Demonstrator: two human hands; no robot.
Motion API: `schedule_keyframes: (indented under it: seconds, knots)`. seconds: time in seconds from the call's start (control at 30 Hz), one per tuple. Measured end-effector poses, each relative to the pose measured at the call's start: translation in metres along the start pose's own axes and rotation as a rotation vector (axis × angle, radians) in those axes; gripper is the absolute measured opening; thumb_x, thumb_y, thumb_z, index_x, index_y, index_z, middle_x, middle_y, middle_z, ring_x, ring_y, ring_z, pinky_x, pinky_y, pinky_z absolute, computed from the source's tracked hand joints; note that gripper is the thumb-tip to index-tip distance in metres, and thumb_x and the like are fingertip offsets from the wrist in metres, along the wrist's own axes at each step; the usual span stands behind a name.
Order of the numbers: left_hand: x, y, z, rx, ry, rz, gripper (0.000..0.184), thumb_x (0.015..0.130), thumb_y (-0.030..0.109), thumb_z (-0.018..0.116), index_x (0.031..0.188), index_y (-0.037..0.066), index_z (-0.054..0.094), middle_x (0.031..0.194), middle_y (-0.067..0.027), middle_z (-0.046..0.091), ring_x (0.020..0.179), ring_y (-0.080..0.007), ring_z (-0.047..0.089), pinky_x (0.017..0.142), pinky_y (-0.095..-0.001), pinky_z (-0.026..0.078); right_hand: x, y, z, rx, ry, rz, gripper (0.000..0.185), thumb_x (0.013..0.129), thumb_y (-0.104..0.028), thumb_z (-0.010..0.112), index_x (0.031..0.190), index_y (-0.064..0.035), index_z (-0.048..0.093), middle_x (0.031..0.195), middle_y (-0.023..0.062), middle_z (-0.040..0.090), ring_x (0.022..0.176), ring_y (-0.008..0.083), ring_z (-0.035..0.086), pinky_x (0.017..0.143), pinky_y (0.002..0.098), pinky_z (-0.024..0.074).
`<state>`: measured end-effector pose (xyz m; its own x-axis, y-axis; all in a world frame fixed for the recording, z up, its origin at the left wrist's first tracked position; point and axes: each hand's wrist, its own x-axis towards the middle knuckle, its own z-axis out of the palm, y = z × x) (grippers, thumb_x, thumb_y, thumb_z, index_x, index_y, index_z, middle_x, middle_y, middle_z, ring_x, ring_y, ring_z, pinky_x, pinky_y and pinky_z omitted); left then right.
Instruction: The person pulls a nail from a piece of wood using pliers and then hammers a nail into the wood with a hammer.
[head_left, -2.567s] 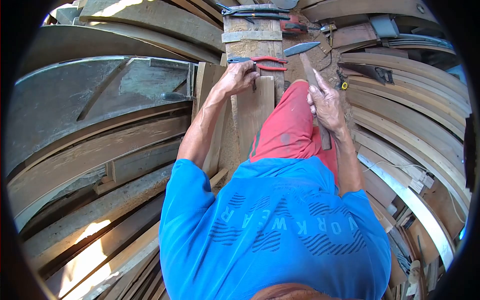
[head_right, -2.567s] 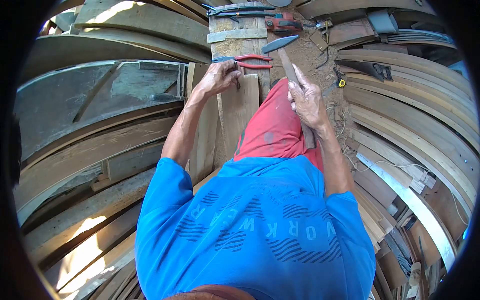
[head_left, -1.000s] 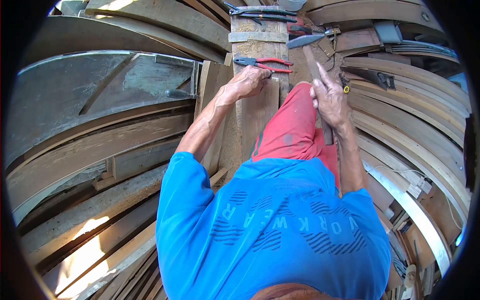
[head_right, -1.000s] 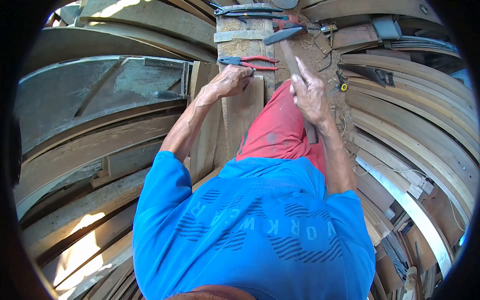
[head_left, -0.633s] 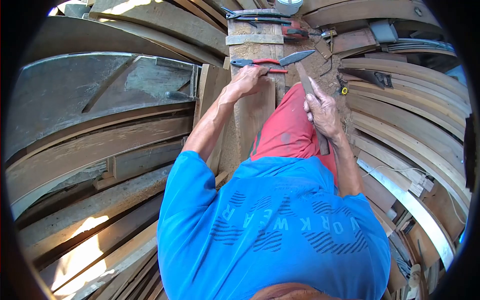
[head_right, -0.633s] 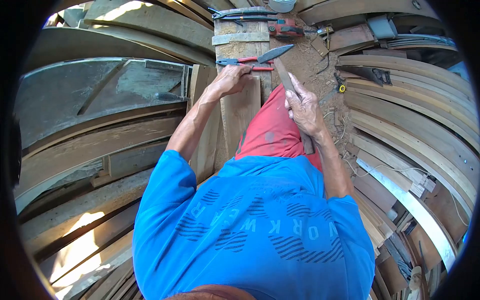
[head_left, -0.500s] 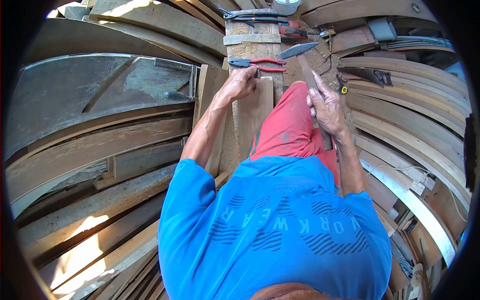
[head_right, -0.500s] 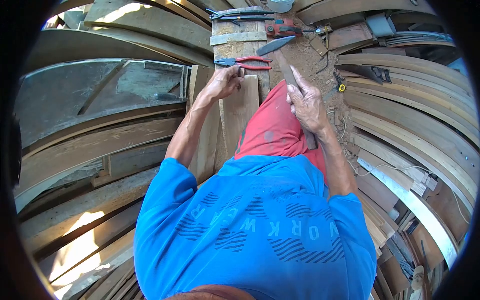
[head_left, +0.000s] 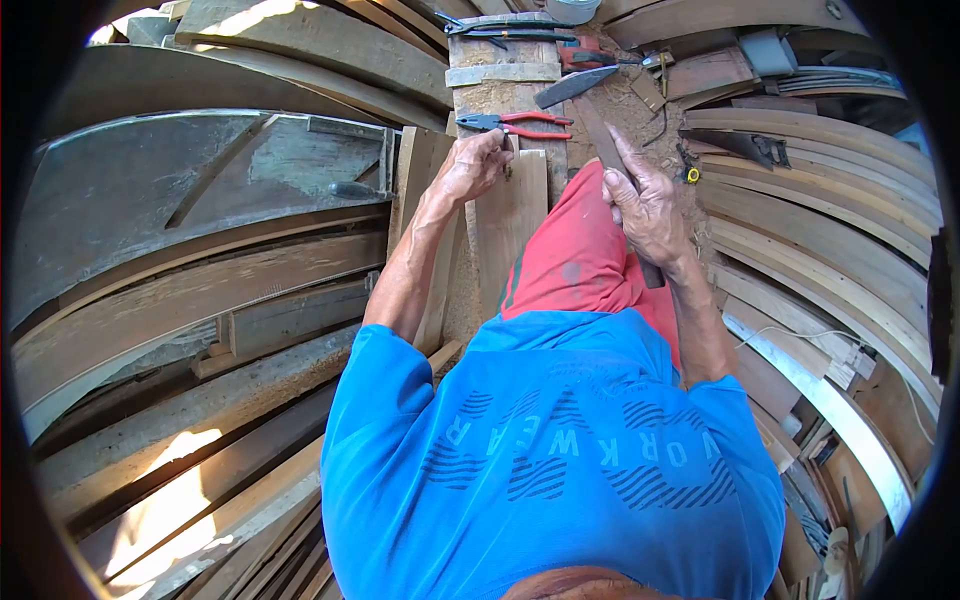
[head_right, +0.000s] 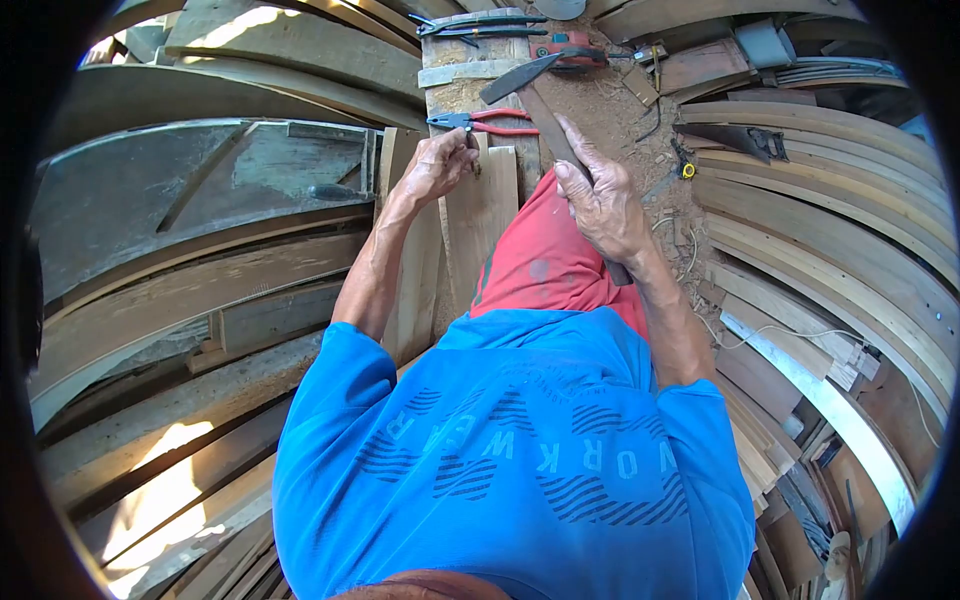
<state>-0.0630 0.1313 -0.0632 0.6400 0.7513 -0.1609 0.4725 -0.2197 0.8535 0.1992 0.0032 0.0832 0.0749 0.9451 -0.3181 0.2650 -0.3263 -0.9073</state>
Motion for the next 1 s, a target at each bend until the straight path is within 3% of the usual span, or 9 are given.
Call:
schedule_keyframes:
  seconds: [0.13,0.27,0.33,0.43,0.53,0.73,0.83,0.97,1.0]
  knots:
    - [-0.002,0.007,-0.001,-0.041,-0.006,0.013,0.010,0.101,0.005,0.067,0.094,0.001,0.061,0.073,-0.0120,0.066,0.068,-0.0229,0.067,0.066,-0.0383,0.054,0.008,-0.003,0.002,-0.049,-0.021,0.006,0.057,0.110,-0.029,0.058,0.162,-0.0079,0.046,0.087,0.0105,0.070,0.079,0.0156,0.069,0.076,0.0340,0.0557]
    - [0.000,0.003,0.003,0.061,0.001,0.147,0.007,0.097,0.003,0.069,0.095,0.000,0.063,0.077,-0.0159,0.066,0.071,-0.0325,0.067,0.067,-0.0417,0.053,0.021,0.006,0.010,-0.234,-0.013,-0.229,0.055,0.108,-0.023,0.058,0.160,-0.0072,0.048,0.104,0.0225,0.075,0.091,0.0314,0.076,0.085,0.0403,0.0574]
    - [-0.001,0.008,0.001,0.047,-0.009,0.145,0.006,0.096,0.003,0.069,0.094,0.000,0.064,0.078,-0.0171,0.065,0.073,-0.0361,0.066,0.068,-0.0431,0.053,0.034,0.021,0.015,-0.415,-0.068,-0.407,0.054,0.109,-0.023,0.058,0.160,-0.0083,0.048,0.116,0.0202,0.077,0.097,0.0312,0.077,0.087,0.0401,0.0589]
    - [0.000,0.000,0.005,0.017,0.038,0.165,0.007,0.096,0.003,0.070,0.092,0.000,0.065,0.078,-0.0175,0.064,0.073,-0.0361,0.066,0.068,-0.0429,0.053,0.036,0.007,0.007,-0.663,-0.368,-0.055,0.052,0.108,-0.019,0.057,0.157,-0.0044,0.050,0.141,0.0278,0.065,0.127,0.0419,0.067,0.106,0.0446,0.0532]
    - [-0.002,0.000,0.006,0.067,0.033,0.126,0.007,0.095,0.002,0.070,0.091,0.000,0.065,0.078,-0.0179,0.065,0.074,-0.0358,0.068,0.068,-0.0430,0.053,0.025,0.002,0.016,-0.292,-0.115,-0.231,0.052,0.108,-0.019,0.056,0.157,-0.0025,0.049,0.146,0.0276,0.062,0.131,0.0404,0.066,0.109,0.0436,0.0516]
    - [0.002,-0.016,0.009,0.060,0.024,0.166,0.008,0.096,0.003,0.070,0.090,0.000,0.067,0.078,-0.0173,0.067,0.074,-0.0340,0.069,0.068,-0.0428,0.053,0.052,0.018,0.005,-0.487,-0.138,-0.298,0.053,0.109,-0.021,0.054,0.158,-0.0011,0.047,0.139,0.0276,0.067,0.121,0.0380,0.072,0.101,0.0426,0.0557]
    - [-0.002,-0.004,0.007,0.017,0.035,0.096,0.007,0.096,0.004,0.071,0.091,0.000,0.068,0.077,-0.0172,0.067,0.072,-0.0325,0.070,0.067,-0.0425,0.053,0.046,-0.012,0.009,-0.210,0.068,-0.097,0.051,0.107,-0.021,0.057,0.154,-0.0024,0.053,0.133,0.0307,0.067,0.119,0.0441,0.070,0.102,0.0478,0.0551]
    - [0.001,-0.012,0.008,0.048,0.033,0.114,0.005,0.096,0.004,0.071,0.093,0.001,0.069,0.076,-0.0161,0.068,0.071,-0.0296,0.070,0.067,-0.0412,0.053,0.064,0.034,0.001,-0.598,-0.173,-0.332,0.049,0.107,-0.020,0.058,0.153,-0.0025,0.055,0.127,0.0291,0.071,0.116,0.0406,0.073,0.101,0.0417,0.0541]
    - [0.000,-0.010,0.008,0.052,0.033,0.110,0.005,0.096,0.004,0.071,0.094,0.001,0.069,0.076,-0.0159,0.068,0.071,-0.0294,0.070,0.067,-0.0410,0.054,0.064,0.025,-0.002,-0.561,-0.164,-0.329,0.050,0.106,-0.021,0.059,0.152,-0.0021,0.054,0.130,0.0298,0.070,0.118,0.0414,0.072,0.102,0.0424,0.0538]
